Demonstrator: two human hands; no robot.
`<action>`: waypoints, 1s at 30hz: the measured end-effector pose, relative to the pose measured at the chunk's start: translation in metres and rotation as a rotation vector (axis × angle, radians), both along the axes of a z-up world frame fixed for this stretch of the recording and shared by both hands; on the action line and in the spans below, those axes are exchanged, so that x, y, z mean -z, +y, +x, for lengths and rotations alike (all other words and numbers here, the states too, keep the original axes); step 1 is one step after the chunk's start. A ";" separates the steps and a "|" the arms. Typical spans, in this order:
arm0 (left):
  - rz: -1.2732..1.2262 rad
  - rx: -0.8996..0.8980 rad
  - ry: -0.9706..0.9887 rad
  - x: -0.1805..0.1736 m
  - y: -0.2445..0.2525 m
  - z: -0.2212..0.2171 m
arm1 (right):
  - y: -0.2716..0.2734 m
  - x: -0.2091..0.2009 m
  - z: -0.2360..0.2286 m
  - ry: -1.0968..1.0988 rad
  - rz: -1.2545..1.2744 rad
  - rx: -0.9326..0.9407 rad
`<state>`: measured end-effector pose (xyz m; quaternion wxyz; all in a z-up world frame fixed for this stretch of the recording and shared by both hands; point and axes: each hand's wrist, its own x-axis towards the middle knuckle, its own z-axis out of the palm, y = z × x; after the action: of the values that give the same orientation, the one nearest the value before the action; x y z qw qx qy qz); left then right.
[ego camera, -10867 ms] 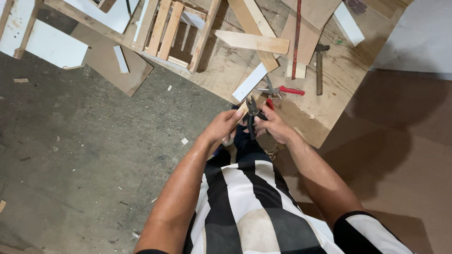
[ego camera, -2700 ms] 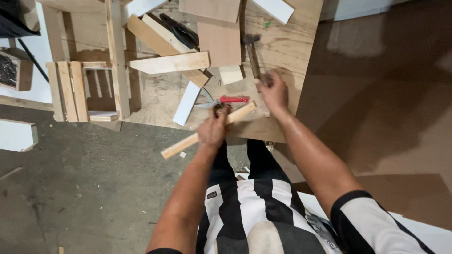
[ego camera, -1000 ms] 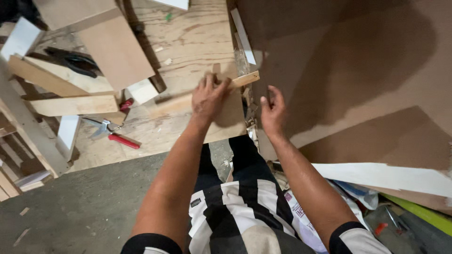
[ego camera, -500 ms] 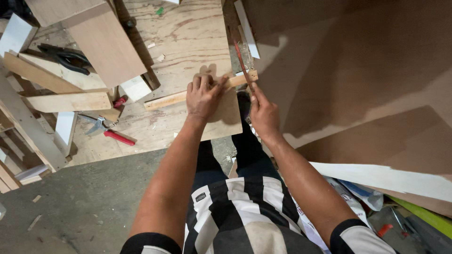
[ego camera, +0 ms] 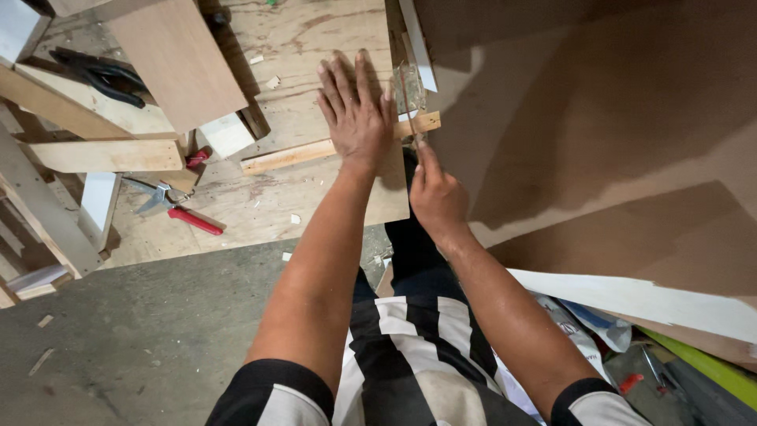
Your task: The person assembles a small wooden crate using wooden slats and scraps. They align the wood pieces by hand, secure them with nails, and use a hammer to drive the nails into the joints while working over a cluttered workshop floor.
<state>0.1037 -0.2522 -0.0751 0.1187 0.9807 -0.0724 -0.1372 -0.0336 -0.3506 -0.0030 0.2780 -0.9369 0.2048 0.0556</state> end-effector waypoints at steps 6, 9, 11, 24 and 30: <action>-0.094 0.056 -0.050 0.003 0.004 0.002 | 0.004 0.006 -0.004 -0.084 -0.026 -0.028; -0.111 0.106 -0.034 0.008 0.006 0.003 | 0.004 0.008 -0.003 -0.118 -0.014 -0.032; -0.112 0.137 -0.016 0.010 0.007 0.002 | 0.003 0.004 -0.005 -0.082 0.001 -0.037; -0.072 0.108 -0.032 0.004 0.008 -0.017 | 0.014 -0.008 -0.019 -0.097 -0.005 0.011; -0.005 0.070 0.003 -0.010 -0.001 -0.016 | 0.015 -0.003 -0.026 0.053 0.013 0.043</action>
<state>0.0877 -0.2531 -0.0648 0.1165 0.9771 -0.1067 -0.1426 -0.0592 -0.3357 -0.0001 0.2796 -0.9286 0.2318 0.0758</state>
